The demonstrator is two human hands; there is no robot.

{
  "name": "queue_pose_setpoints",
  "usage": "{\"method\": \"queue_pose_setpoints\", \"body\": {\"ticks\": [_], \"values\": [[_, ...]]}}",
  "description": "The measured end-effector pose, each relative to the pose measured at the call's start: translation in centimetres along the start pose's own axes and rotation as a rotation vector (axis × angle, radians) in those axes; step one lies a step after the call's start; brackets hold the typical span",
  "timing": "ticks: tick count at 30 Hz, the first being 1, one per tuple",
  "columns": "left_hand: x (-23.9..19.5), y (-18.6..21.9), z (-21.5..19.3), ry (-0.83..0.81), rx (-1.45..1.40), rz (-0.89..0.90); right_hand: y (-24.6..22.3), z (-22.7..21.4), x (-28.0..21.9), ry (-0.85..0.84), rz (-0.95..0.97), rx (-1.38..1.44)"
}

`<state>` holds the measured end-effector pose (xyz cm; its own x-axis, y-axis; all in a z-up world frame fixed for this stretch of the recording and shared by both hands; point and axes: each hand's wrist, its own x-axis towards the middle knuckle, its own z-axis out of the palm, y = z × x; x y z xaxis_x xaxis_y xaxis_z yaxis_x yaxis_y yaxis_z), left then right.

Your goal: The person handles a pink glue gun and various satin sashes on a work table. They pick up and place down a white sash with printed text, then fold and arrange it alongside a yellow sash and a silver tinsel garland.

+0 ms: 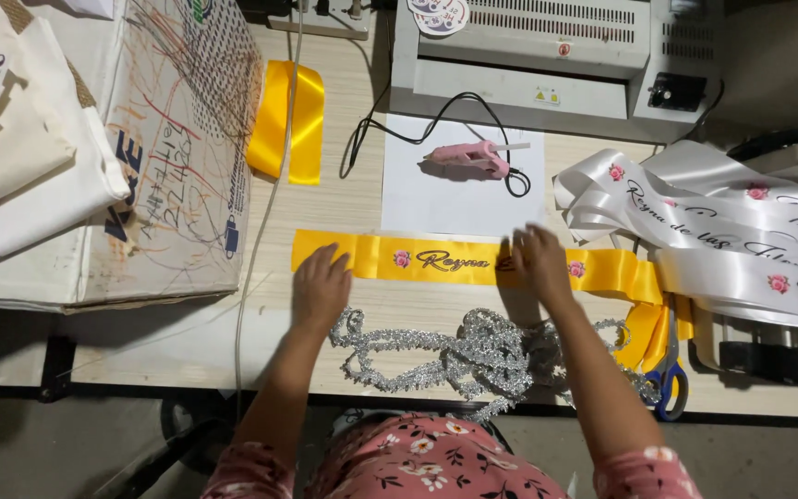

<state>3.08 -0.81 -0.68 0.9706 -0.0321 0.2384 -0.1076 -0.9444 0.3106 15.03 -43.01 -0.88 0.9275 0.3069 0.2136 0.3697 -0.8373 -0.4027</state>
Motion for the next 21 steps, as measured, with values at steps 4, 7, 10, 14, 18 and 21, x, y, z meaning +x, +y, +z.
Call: {"method": "queue_pose_setpoints", "body": {"ticks": [4,7,10,14,18,21], "values": [[4.0,2.3,2.9,-0.034,0.036,0.231,-0.2,-0.3,7.9,0.133,-0.095,0.18],[8.2,5.4,1.9,-0.131,-0.078,0.25,0.1,1.4,13.5,0.117,-0.097,0.251],[10.6,6.4,4.9,-0.148,-0.054,0.314,-0.2,2.5,16.8,-0.032,-0.017,0.391],[11.0,6.1,7.7,-0.166,-0.069,0.285,-0.6,3.3,19.0,-0.233,0.104,0.632],[10.7,5.8,8.8,-0.181,-0.082,0.259,1.1,5.0,19.8,-0.424,0.184,0.678],[10.7,5.5,8.6,-0.152,-0.098,0.263,2.8,6.7,20.1,-0.467,0.187,0.647]]}}
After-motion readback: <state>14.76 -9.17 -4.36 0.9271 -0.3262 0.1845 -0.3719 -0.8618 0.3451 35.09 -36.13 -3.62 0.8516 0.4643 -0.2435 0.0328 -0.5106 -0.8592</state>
